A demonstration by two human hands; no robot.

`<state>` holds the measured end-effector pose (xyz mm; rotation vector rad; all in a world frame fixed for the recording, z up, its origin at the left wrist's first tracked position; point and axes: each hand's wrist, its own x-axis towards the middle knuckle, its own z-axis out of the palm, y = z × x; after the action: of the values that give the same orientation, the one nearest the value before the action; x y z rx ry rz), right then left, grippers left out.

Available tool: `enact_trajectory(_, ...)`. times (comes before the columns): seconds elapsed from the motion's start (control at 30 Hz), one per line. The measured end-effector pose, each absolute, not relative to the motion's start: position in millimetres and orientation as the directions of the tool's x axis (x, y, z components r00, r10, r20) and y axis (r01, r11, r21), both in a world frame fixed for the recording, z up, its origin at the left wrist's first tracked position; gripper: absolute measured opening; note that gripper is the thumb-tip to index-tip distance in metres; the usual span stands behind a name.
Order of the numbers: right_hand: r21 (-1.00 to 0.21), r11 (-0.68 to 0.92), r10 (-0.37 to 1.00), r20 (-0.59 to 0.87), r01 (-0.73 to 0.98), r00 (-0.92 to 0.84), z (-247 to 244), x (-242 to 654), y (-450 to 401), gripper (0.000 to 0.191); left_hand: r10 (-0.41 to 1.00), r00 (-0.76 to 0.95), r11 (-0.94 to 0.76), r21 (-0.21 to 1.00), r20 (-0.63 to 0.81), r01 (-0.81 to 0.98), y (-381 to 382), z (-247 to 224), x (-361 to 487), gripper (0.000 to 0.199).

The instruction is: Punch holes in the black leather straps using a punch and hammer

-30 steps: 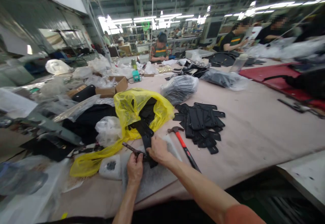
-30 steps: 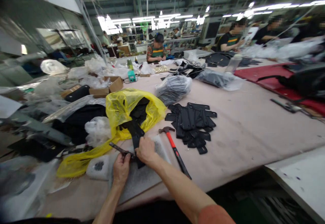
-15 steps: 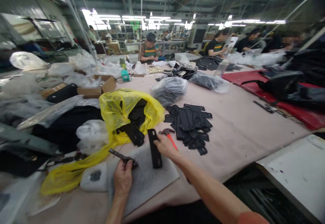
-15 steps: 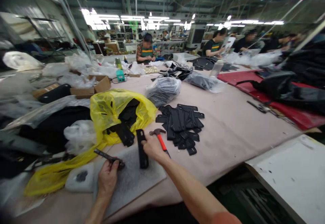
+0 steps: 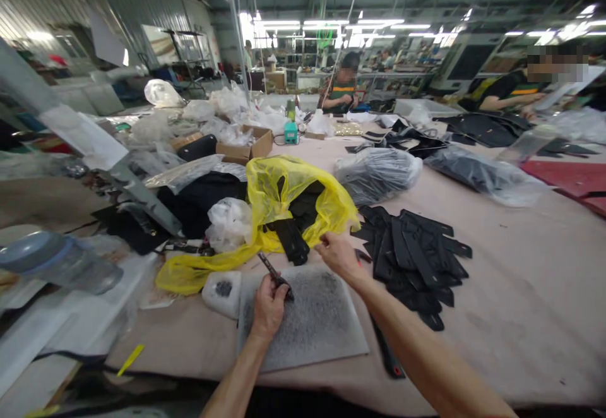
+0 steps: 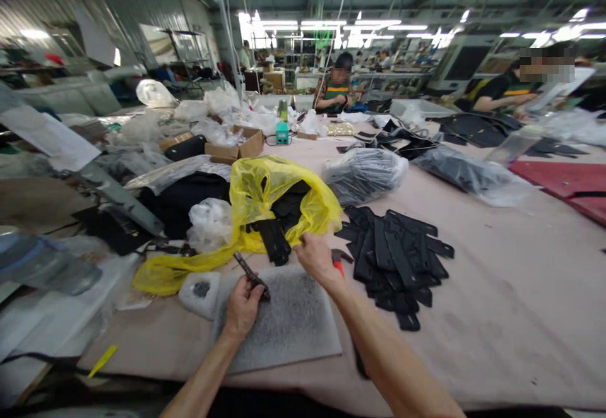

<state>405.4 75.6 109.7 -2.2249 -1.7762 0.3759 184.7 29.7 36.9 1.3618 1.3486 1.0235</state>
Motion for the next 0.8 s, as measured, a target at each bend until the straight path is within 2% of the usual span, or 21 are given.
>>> enact_trajectory(0.17,-0.291,-0.162,0.987,-0.039,0.943,0.158,88.9,327.3,113.8,0.033,0.997,0.062,0.025,0.975,-0.039,0.22,30.1,35.9,184.0,0.031)
enact_trajectory(0.47,-0.17,-0.188,0.982,-0.043,0.967,0.183,72.8,314.2,139.7,0.024,0.994,0.092,0.035,0.982,-0.052,0.184,30.1,27.8,183.4,0.023)
enact_trajectory(0.63,-0.17,-0.206,0.979,-0.038,0.964,0.203,70.4,302.7,139.0,0.027,0.995,0.09,0.026,0.977,-0.046,0.21,29.8,26.3,183.6,0.02)
enact_trajectory(0.8,-0.224,-0.243,0.97,-0.061,0.944,0.236,73.7,297.6,143.2,0.03,0.995,0.097,0.01,0.972,-0.034,0.236,29.7,27.0,182.5,0.02)
